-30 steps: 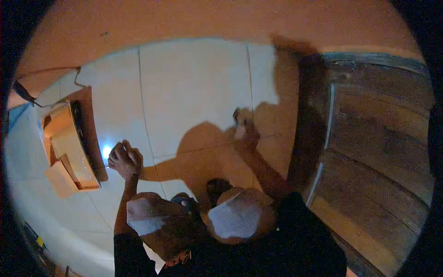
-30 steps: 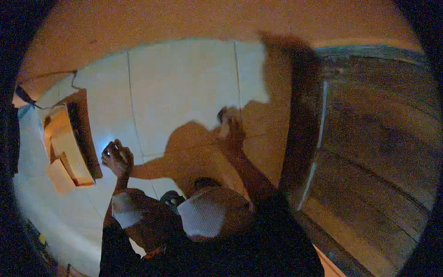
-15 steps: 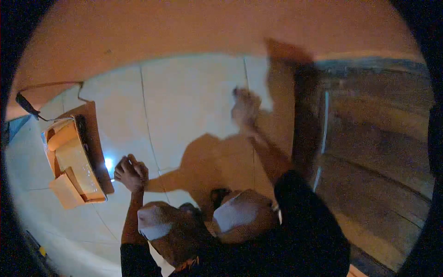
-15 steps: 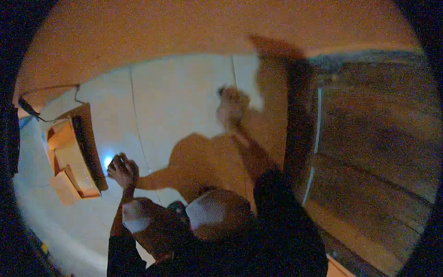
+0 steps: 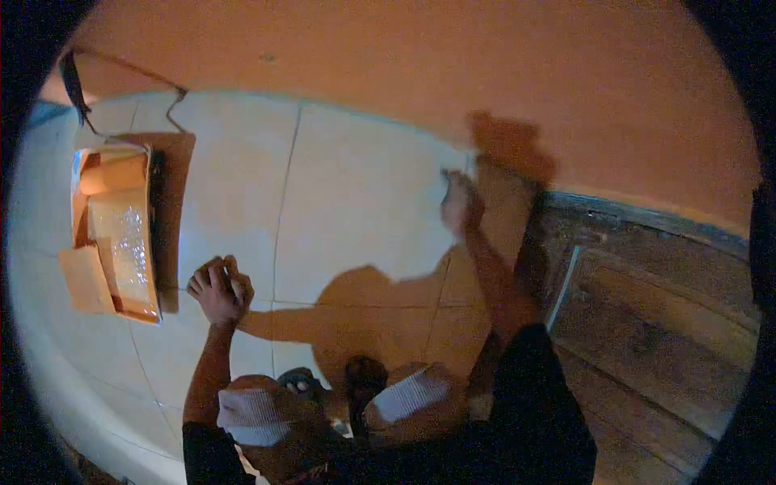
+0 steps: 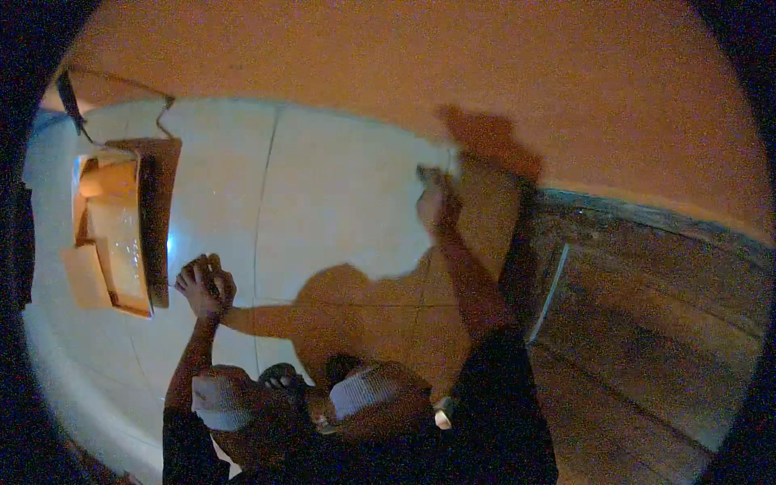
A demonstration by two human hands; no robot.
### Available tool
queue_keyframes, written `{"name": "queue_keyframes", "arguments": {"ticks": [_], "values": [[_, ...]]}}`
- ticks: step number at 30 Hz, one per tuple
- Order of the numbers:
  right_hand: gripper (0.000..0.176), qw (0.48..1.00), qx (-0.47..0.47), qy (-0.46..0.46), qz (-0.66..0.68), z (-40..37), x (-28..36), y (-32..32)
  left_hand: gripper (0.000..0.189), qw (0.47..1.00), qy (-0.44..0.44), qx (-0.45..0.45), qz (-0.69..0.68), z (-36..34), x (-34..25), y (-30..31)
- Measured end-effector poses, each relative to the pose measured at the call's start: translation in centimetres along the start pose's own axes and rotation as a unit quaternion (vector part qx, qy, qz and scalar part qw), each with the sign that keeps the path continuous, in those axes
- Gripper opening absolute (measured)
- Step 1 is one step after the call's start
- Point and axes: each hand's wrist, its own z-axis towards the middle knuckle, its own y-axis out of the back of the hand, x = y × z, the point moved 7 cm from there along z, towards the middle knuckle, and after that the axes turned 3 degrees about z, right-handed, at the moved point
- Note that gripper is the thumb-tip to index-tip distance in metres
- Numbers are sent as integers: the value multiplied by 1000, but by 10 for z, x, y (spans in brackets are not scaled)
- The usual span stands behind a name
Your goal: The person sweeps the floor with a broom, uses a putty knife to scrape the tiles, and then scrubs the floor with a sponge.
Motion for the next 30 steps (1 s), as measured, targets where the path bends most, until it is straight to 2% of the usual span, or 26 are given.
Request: {"name": "queue_keyframes", "arguments": {"ticks": [3, 5, 6, 7, 9, 11, 14, 15, 16, 17, 19, 20, 22, 23, 24, 26, 27, 28, 29, 30], "values": [[35, 993, 55, -57, -85, 52, -36, -10, 52, 998, -49, 8, 33, -1, -1, -9], [35, 981, 124, -128, -74, 4, -32, -14, 47, 998, -53, -29, -29, 4, -7, 4], [33, 978, 133, -137, -85, -17, -25, -12, 45, 999, -26, -34, -20, 9, -14, 14], [32, 977, 143, -127, -91, -51, -8, -7, 46, 999, -40, -29, -7, 8, -10, 12], [29, 984, 141, -40, -102, -128, 40, 6, 48, 997, -69, -29, 13, 6, -12, 3], [27, 984, 170, 10, -51, -200, 83, 19, 46, 999, -48, -20, 4, 11, -11, 6], [25, 982, 185, 29, 25, -232, 112, 26, 44, 999, -24, -19, -10, 2, -1, 0], [28, 983, 184, 20, -23, -215, 98, 8, 43, 1000, -20, -12, -9, 3, -1, 0], [31, 985, 153, 78, -37, -158, 108, 4, 43, 1000, -14, -7, -8, 5, -2, -2], [39, 968, 112, 111, -195, -132, 92, -26, 43, 1000, -20, -12, -8, 5, -4, 1], [35, 990, 99, 80, -63, -56, 104, -11, 43, 999, -36, -20, -10, 5, -8, 5], [37, 991, 97, 68, -60, -52, 104, -11, 45, 1000, -11, -6, -10, 2, -1, -2], [40, 990, 126, 23, -55, -133, 112, -7, 50, 1000, 7, 4, 2, -1, 0, -5], [41, 987, 156, -31, 20, -185, 117, 1, 52, 1000, 23, 7, 8, -3, 3, -6], [43, 975, 180, -82, 96, -218, 120, 6, 50, 996, -3, 52, 71, -2, -3, -11], [44, 984, 112, 107, -87, -197, 103, -9, 50, 999, 39, 29, 16, 8, -7, 0], [39, 984, 74, 89, -132, -161, 82, -24, 50, 998, 47, 36, -14, 5, -8, 3], [34, 981, 38, 67, -176, -123, 63, -38, 55, 998, 22, 58, 16, 5, -9, -1], [38, 980, 130, 6, -152, -35, 76, -23, 56, 998, 4, 47, 36, 0, -8, -7], [42, 982, 155, -27, -105, 15, 59, -41, 58, 998, -13, 30, 56, -2, -1, -15]]}}
